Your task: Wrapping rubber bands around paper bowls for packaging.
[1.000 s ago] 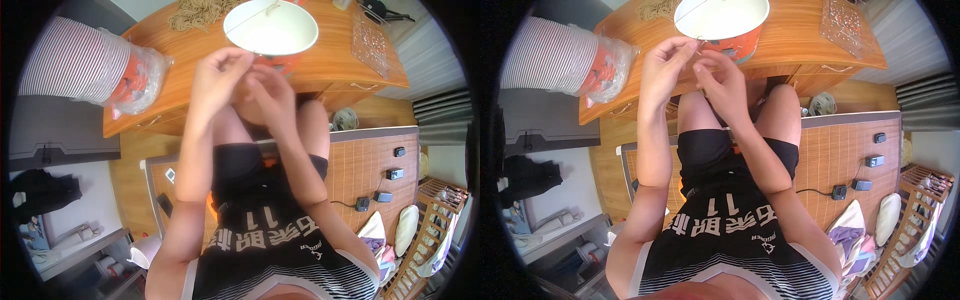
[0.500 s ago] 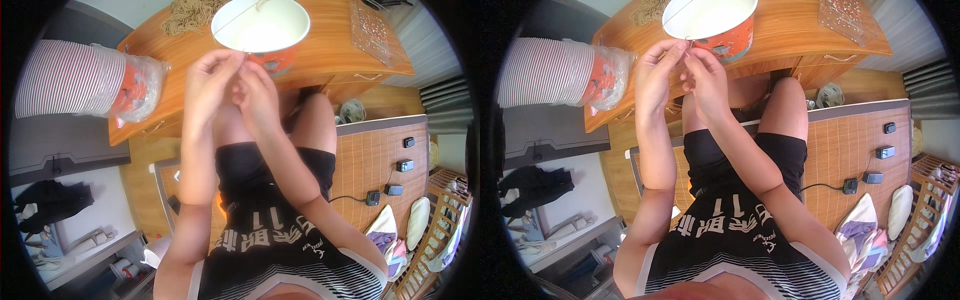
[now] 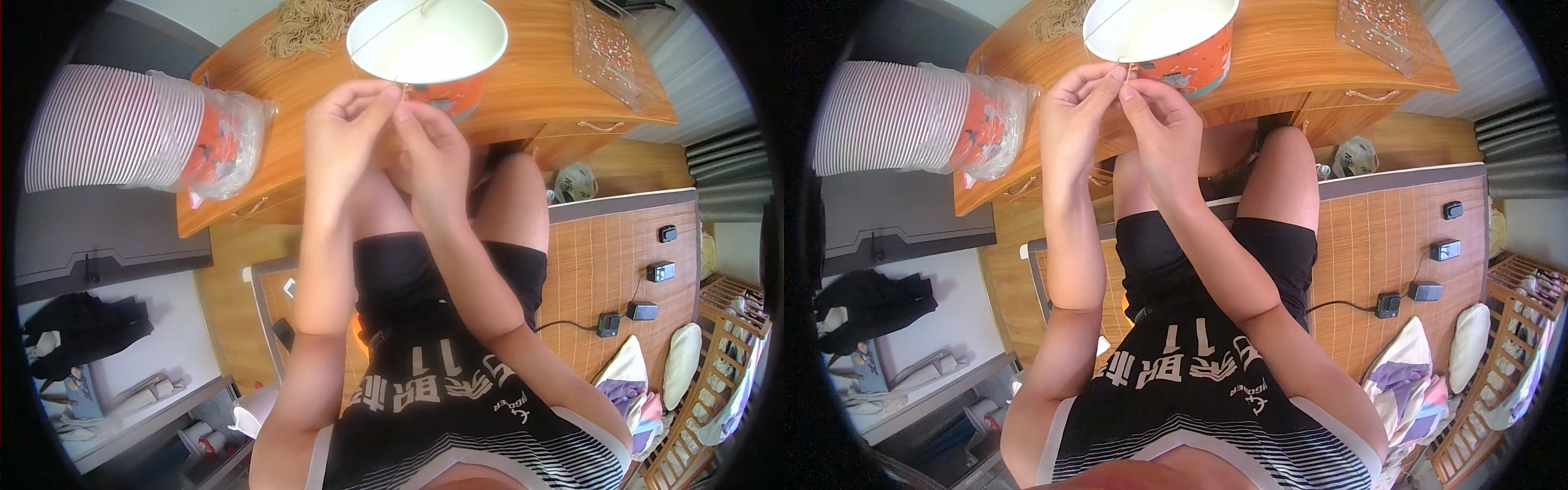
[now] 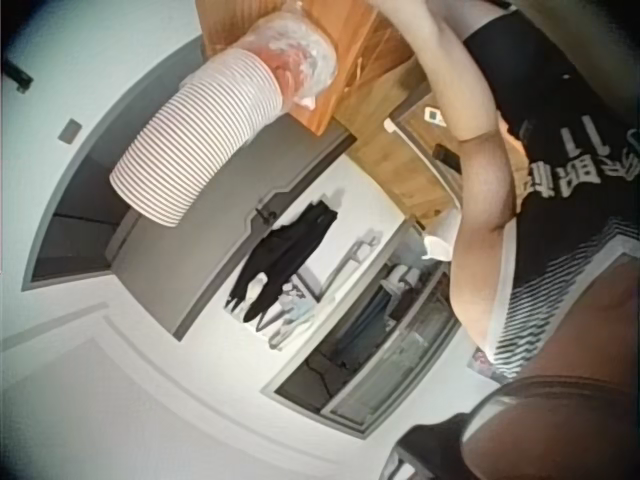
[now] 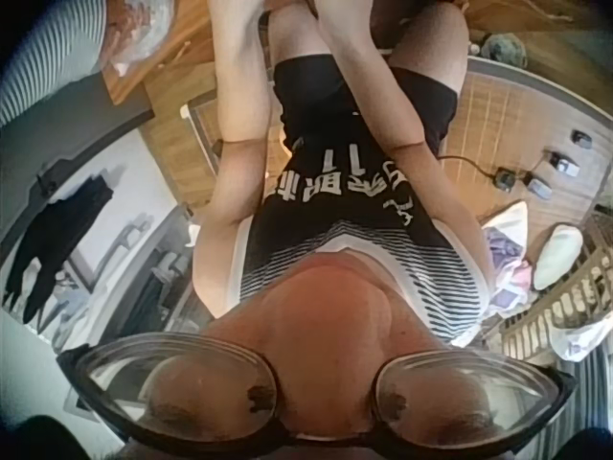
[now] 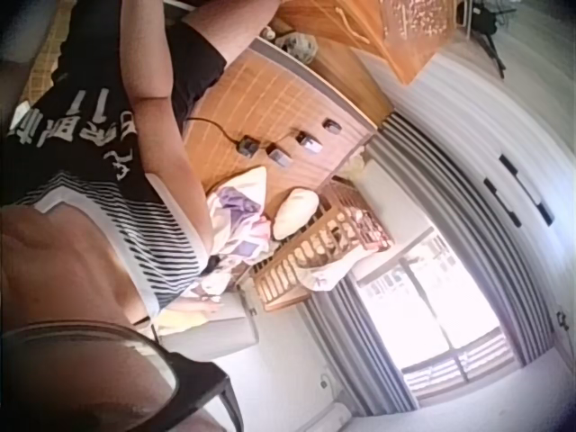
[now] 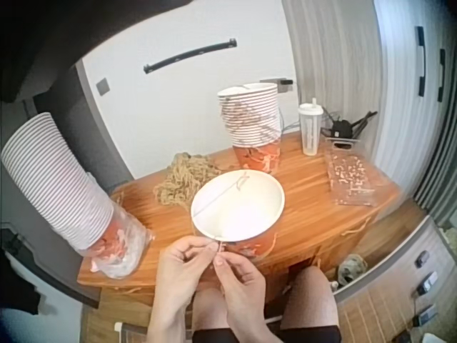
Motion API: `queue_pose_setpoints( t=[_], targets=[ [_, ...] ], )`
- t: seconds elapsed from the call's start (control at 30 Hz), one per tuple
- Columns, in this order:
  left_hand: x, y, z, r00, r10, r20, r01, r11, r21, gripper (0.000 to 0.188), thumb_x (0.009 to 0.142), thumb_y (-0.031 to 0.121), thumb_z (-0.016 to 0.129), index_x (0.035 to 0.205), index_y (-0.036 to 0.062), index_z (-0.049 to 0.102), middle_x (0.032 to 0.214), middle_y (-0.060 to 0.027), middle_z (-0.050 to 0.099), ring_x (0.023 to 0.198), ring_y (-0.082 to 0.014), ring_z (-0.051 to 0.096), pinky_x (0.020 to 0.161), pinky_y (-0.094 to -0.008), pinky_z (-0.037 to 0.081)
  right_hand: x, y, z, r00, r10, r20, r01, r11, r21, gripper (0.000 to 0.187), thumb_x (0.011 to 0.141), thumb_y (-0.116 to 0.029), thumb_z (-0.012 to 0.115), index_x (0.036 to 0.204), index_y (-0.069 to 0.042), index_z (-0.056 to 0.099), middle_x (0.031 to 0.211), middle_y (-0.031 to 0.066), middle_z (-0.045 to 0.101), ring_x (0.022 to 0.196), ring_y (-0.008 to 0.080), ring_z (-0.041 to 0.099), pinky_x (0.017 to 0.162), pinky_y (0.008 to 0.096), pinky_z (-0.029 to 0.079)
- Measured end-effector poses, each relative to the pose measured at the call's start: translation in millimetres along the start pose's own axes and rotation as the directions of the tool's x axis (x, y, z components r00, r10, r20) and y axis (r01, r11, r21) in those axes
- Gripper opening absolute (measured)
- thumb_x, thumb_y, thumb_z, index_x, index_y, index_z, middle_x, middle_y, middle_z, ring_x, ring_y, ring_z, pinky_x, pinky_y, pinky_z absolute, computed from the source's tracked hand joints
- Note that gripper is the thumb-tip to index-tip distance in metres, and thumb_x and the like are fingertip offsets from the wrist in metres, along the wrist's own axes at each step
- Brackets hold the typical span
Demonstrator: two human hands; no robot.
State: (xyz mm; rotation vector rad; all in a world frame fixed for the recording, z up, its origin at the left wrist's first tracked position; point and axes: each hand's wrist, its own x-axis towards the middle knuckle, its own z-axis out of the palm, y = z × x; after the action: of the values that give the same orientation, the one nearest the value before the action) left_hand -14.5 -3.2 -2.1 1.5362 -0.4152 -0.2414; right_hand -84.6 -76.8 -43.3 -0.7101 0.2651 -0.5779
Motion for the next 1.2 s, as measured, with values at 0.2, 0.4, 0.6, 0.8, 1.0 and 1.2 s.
queue_pose_setpoints(
  t=[0.2, 0.4, 0.6, 0.8, 1.0, 1.2],
  targets=[
    [-1.0, 0.0, 0.9, 0.998, 0.001, 0.062, -0.004, 0.999, 0.039, 0.018, 0.093, 0.013, 0.074, 0.103, -0.0023, 0.073, 0.091, -0.0051, 0.074, 0.083, -0.0088, 0.066, 0.080, -0.0229, 0.052, 11.8, 15.0, -8.6, 0.990, -0.134, -0.047, 0.121, 0.970, -0.212, 0.020, 0.093, -0.007, 0.072, 0.111, 0.001, 0.073, 0.103, 0.0049, 0.073, 0.084, 0.0060, 0.061, 0.076, 0.0212, 0.049],
    [-1.9, 5.1, 3.6, 0.999, -0.025, 0.032, 0.018, 0.977, 0.213, 0.019, 0.093, 0.014, 0.074, 0.103, -0.0018, 0.074, 0.090, -0.0047, 0.073, 0.084, -0.0076, 0.065, 0.082, -0.0237, 0.051, 13.0, 6.7, -19.1, 0.996, -0.088, 0.015, 0.089, 0.964, -0.249, 0.023, 0.095, -0.013, 0.071, 0.114, 0.000, 0.073, 0.101, 0.0002, 0.073, 0.078, 0.0035, 0.057, 0.067, 0.0191, 0.045],
    [-1.6, -5.6, 0.0, 0.998, 0.050, 0.031, -0.055, 0.983, 0.173, 0.020, 0.093, 0.015, 0.075, 0.103, -0.0019, 0.074, 0.095, -0.0054, 0.074, 0.084, -0.0068, 0.064, 0.081, -0.0225, 0.050, 8.4, -16.5, -11.7, 0.977, 0.207, -0.051, -0.208, 0.978, -0.011, 0.025, 0.098, -0.021, 0.068, 0.117, -0.005, 0.072, 0.096, -0.0046, 0.068, 0.073, 0.0010, 0.048, 0.060, 0.0179, 0.039],
    [-6.1, -0.2, 3.7, 0.996, 0.089, 0.000, -0.087, 0.979, 0.187, 0.019, 0.091, 0.015, 0.077, 0.102, -0.0008, 0.075, 0.087, -0.0009, 0.070, 0.074, -0.0033, 0.055, 0.071, -0.0204, 0.045, 7.9, -10.1, -8.1, 0.979, 0.197, -0.057, -0.200, 0.979, -0.033, 0.022, 0.099, -0.020, 0.067, 0.113, -0.003, 0.072, 0.093, -0.0046, 0.065, 0.073, 0.0015, 0.048, 0.061, 0.0185, 0.040],
    [-7.6, 5.2, 8.0, 0.955, 0.290, -0.064, -0.233, 0.865, 0.444, 0.019, 0.087, 0.018, 0.081, 0.096, 0.0015, 0.077, 0.079, 0.0039, 0.064, 0.064, -0.0021, 0.039, 0.057, -0.0199, 0.034, 10.0, 12.4, -14.2, 0.994, -0.108, -0.021, 0.101, 0.972, -0.210, 0.019, 0.098, -0.014, 0.069, 0.109, 0.000, 0.072, 0.098, 0.0008, 0.070, 0.078, 0.0049, 0.057, 0.067, 0.0198, 0.045],
    [-10.6, 3.6, 20.9, 0.958, 0.247, -0.149, -0.168, 0.898, 0.406, 0.018, 0.087, 0.016, 0.080, 0.096, 0.0016, 0.077, 0.078, 0.0048, 0.064, 0.066, -0.0002, 0.043, 0.058, -0.0183, 0.035, 10.9, 7.1, -23.3, 0.937, -0.344, 0.053, 0.323, 0.803, -0.500, 0.013, 0.094, -0.011, 0.071, 0.103, -0.002, 0.073, 0.092, 0.0033, 0.071, 0.072, 0.0068, 0.059, 0.064, 0.0215, 0.046]
  ],
)
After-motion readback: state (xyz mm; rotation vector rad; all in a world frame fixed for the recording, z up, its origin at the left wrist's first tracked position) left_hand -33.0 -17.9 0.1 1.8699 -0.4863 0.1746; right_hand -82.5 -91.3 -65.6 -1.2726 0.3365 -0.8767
